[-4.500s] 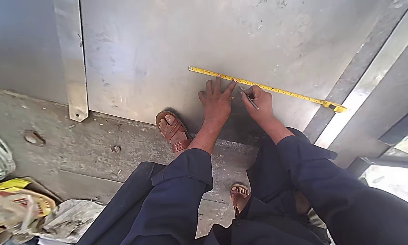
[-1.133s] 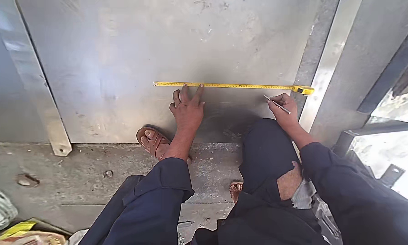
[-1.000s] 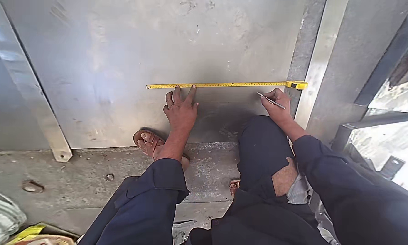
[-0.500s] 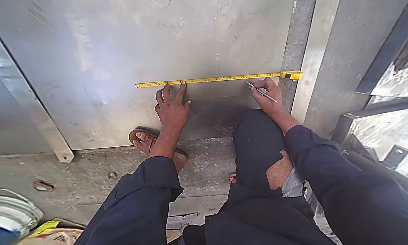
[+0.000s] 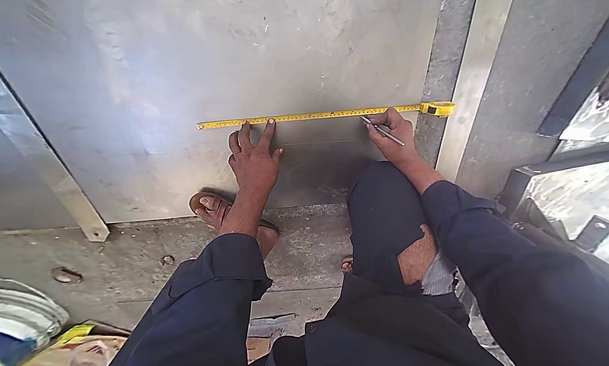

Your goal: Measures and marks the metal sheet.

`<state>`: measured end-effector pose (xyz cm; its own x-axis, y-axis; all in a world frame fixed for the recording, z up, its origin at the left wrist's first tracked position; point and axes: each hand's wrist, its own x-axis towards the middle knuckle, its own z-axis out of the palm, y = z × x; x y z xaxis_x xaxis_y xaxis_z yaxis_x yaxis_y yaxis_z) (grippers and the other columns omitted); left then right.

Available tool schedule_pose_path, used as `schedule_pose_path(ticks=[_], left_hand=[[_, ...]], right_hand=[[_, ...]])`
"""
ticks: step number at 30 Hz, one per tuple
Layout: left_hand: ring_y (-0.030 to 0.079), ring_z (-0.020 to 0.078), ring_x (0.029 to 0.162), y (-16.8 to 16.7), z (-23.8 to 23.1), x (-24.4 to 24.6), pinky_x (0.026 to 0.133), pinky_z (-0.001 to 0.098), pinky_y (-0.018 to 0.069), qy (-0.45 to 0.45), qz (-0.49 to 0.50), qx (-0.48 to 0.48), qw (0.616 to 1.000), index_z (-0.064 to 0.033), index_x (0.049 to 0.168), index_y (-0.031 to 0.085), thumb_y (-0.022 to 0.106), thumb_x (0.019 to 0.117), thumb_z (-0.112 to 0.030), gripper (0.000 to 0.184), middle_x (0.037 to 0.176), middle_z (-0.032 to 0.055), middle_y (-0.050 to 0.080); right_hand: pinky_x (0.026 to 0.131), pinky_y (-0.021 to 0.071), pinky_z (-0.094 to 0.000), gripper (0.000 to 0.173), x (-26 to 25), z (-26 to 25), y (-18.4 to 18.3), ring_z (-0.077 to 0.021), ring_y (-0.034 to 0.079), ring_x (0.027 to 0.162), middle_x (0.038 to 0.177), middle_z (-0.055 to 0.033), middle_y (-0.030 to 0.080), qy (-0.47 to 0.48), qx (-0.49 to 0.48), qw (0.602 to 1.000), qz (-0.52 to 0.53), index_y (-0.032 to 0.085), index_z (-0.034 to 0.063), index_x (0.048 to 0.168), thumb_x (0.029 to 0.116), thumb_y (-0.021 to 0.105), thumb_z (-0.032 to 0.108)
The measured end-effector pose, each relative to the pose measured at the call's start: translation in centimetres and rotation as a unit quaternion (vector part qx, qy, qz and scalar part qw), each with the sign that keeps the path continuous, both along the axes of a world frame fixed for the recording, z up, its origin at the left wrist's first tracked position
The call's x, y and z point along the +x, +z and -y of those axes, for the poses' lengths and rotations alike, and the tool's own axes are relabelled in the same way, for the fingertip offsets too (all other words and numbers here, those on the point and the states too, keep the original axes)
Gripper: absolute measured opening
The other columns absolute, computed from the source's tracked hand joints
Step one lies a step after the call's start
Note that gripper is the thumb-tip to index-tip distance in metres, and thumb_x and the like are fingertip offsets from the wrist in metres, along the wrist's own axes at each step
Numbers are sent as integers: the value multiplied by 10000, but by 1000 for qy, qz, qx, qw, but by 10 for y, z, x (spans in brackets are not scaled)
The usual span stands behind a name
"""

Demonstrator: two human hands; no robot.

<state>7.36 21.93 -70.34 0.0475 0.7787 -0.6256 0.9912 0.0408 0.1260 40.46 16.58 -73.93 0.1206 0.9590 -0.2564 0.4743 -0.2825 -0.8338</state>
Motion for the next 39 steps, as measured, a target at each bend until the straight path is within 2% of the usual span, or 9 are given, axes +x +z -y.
schedule_pose_path(ticks=[18,22,26,29,30,32,34,36,39], left_hand=[[244,507,1498,0,1,-1,970,720,398,2,4,8,1000,-466,1554,409,668,986,-370,632,1673,176,265],[246,504,1498,-1,1,-2,965,718,401,2,4,10,1000,-472,1555,401,667,987,-367,636,1677,172,259],[248,511,1496,-2,1,-2,960,727,400,1,6,12,1000,-465,1555,406,672,984,-363,638,1670,180,270],[247,500,1501,-2,1,-2,971,727,397,5,2,11,1000,-467,1550,414,673,981,-374,632,1674,158,275],[248,494,1502,-2,0,-2,971,721,401,2,2,8,1000,-469,1552,411,670,983,-378,632,1674,151,275],[254,492,1499,-1,1,-1,967,715,407,5,4,6,1000,-466,1550,415,676,981,-373,633,1671,159,277],[254,486,1501,-3,-3,-3,973,709,403,8,0,12,1000,-477,1549,410,677,982,-378,634,1671,160,277],[244,498,1500,1,5,-2,970,726,389,4,7,3,1000,-470,1549,415,677,981,-371,633,1671,170,271],[251,493,1500,-1,-2,-1,966,717,400,6,6,11,1000,-475,1547,415,677,980,-374,633,1674,155,271]], right_hand=[[932,592,-305,102,1,0,-3,-110,734,1038,1082,-83,773,11,11,1000,-3,680,42,1014,940,699,110],[929,588,-331,113,0,-1,-3,-151,739,1034,1072,-96,774,42,35,997,52,706,32,992,956,684,137],[831,597,-418,200,-2,-6,11,-257,734,931,967,-126,750,146,26,976,160,707,32,946,994,618,204],[625,501,-529,218,-7,-13,32,-273,660,713,746,-85,652,210,-143,963,91,654,78,870,957,615,274],[626,501,-500,197,-9,-6,33,-236,658,707,744,-58,655,180,-151,969,77,652,100,862,944,626,278],[799,602,-395,136,-6,0,34,-145,734,879,954,-50,760,59,-120,991,30,698,80,961,957,667,212],[813,599,-300,108,-3,-9,25,-78,730,900,1033,-37,770,-32,-95,995,-13,667,78,1004,958,676,175],[816,601,-270,109,0,1,21,-62,729,895,1044,-38,770,-42,-83,995,-36,653,67,1015,965,690,157],[882,601,-290,113,1,-4,8,-87,737,991,1094,-63,772,-16,-45,999,-24,665,54,1017,962,689,151]])
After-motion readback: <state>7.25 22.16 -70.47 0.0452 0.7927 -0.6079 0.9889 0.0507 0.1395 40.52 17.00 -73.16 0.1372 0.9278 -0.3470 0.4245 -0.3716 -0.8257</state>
